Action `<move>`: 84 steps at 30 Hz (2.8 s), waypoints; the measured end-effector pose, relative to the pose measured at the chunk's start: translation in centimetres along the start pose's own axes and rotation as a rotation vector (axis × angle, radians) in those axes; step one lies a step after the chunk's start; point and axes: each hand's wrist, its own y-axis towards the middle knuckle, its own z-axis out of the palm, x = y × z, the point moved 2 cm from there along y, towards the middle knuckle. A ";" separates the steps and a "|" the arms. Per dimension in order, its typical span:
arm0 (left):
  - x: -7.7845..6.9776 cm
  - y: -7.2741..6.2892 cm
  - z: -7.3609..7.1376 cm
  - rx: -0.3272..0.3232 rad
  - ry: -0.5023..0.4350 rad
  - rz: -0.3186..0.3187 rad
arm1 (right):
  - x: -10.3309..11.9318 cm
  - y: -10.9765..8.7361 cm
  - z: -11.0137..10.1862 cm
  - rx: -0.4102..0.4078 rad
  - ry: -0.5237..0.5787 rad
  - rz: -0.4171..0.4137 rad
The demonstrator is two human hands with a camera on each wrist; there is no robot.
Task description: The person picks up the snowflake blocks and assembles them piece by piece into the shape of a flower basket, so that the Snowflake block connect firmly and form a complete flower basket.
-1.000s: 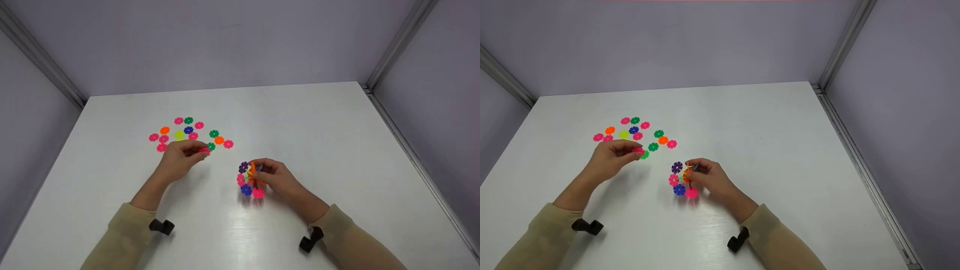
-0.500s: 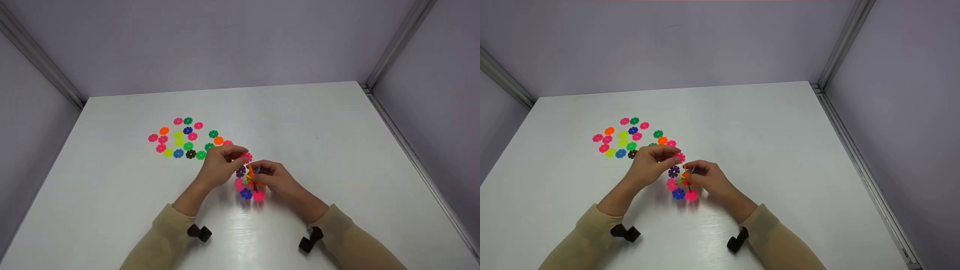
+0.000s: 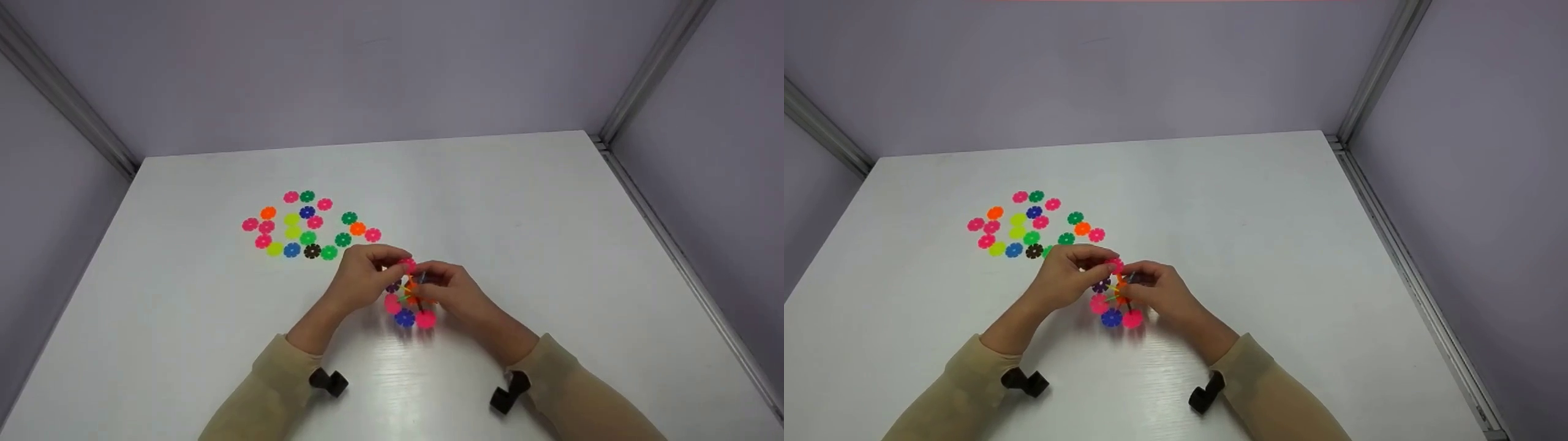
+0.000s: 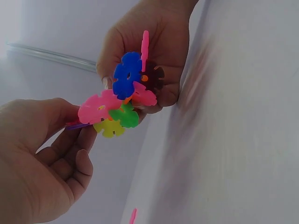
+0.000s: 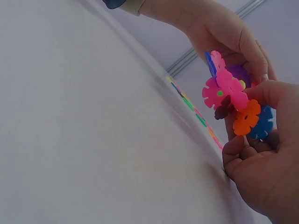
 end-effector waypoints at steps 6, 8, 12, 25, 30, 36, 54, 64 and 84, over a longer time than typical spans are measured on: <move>0.5 0.1 -0.3 -0.040 0.001 -0.017 | 0.2 -0.1 0.1 0.006 -0.026 0.023; 0.6 0.1 -0.4 -0.057 -0.004 -0.017 | 0.3 -0.1 0.1 0.005 -0.034 0.029; 0.4 0.1 -0.5 -0.055 0.011 -0.005 | 0.3 -0.1 0.0 0.000 -0.030 0.029; 0.2 0.1 0.1 -0.011 0.034 0.020 | 0.2 -0.2 0.0 -0.006 -0.061 0.032; 0.4 0.0 0.2 0.008 0.063 -0.001 | 0.1 -0.2 -0.3 -0.010 -0.079 0.020; 0.6 0.1 0.3 0.012 0.072 0.005 | 0.2 -0.2 -0.4 -0.034 -0.103 0.029; 1.2 0.2 0.0 -0.149 0.016 -0.019 | 0.3 0.0 -0.2 -0.087 0.091 0.096; 1.7 0.0 -1.8 -0.111 0.053 -0.038 | -0.1 0.1 -0.2 -0.126 0.070 0.127; 10.5 -3.1 -20.8 -0.361 0.210 -0.463 | -0.5 0.0 -0.2 -0.108 0.042 0.123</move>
